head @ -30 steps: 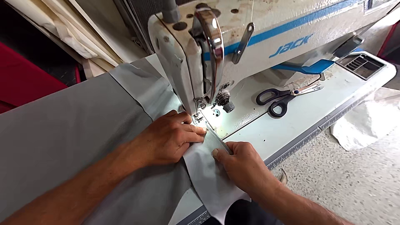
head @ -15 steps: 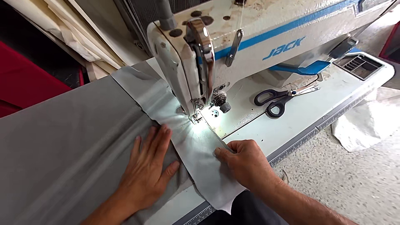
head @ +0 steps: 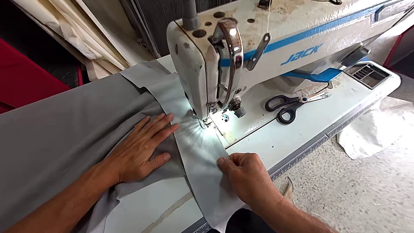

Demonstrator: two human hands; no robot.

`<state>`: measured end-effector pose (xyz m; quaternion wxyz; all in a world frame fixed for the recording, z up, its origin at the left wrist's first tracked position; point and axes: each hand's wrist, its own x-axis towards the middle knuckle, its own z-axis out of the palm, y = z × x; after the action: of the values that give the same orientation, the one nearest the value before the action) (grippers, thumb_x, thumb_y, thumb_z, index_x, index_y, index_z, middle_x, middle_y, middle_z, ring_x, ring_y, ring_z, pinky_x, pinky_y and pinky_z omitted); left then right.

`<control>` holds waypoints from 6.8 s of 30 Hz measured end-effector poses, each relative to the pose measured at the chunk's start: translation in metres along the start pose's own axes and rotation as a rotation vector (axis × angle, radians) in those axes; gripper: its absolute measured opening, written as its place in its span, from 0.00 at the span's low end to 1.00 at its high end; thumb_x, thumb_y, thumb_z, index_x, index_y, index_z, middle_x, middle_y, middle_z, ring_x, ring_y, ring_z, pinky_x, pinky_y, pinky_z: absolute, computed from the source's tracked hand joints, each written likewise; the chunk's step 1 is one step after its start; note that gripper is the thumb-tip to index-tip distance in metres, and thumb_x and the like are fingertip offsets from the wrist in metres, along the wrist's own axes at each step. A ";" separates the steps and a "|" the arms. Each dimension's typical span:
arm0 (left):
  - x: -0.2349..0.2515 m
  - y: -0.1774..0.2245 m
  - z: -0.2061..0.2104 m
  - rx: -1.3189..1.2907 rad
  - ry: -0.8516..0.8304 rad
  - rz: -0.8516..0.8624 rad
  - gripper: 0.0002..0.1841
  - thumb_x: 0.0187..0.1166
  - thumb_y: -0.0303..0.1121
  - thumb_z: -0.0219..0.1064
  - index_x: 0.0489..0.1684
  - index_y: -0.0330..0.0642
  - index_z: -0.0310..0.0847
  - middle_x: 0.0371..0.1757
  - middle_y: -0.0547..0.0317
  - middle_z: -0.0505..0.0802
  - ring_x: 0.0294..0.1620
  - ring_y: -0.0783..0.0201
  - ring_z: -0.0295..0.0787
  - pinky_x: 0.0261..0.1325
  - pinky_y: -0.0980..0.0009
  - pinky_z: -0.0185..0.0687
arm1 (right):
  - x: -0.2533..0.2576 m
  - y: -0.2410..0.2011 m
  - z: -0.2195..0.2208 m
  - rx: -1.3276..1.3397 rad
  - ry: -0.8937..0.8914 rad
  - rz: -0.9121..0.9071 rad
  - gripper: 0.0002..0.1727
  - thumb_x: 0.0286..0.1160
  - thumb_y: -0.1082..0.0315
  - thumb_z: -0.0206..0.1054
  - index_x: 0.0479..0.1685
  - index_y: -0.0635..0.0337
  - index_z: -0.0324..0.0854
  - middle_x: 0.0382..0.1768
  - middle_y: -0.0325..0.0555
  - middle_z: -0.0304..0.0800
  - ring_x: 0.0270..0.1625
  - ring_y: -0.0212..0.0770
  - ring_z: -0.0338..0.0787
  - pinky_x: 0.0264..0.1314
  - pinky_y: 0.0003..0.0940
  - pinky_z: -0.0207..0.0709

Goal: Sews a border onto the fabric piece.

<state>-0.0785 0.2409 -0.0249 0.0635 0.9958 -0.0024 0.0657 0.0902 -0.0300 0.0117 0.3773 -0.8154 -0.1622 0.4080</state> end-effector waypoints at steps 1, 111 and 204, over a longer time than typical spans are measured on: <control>0.000 -0.001 0.000 -0.005 -0.001 0.005 0.41 0.83 0.68 0.39 0.94 0.58 0.59 0.96 0.61 0.57 0.97 0.57 0.44 0.94 0.38 0.39 | 0.000 0.000 0.000 0.006 0.001 -0.003 0.21 0.83 0.55 0.68 0.18 0.50 0.84 0.15 0.33 0.79 0.22 0.29 0.79 0.27 0.31 0.70; 0.054 0.038 0.015 -0.071 0.134 0.271 0.27 0.79 0.46 0.50 0.75 0.55 0.84 0.80 0.69 0.84 0.82 0.59 0.73 0.79 0.55 0.66 | 0.026 -0.033 -0.014 0.052 -0.152 0.163 0.20 0.87 0.58 0.65 0.23 0.55 0.86 0.18 0.40 0.81 0.23 0.31 0.80 0.26 0.26 0.70; 0.068 0.146 0.036 -0.140 0.460 -0.217 0.22 0.85 0.47 0.55 0.60 0.41 0.87 0.68 0.54 0.89 0.80 0.57 0.76 0.83 0.56 0.69 | -0.002 0.060 -0.072 0.020 -0.238 -0.099 0.22 0.88 0.52 0.52 0.26 0.48 0.84 0.18 0.36 0.90 0.17 0.34 0.90 0.17 0.32 0.85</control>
<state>-0.0085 0.0919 -0.0325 0.1379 0.9423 0.1145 0.2827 0.1429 -0.1051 -0.0049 0.3831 -0.7484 -0.2420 0.4844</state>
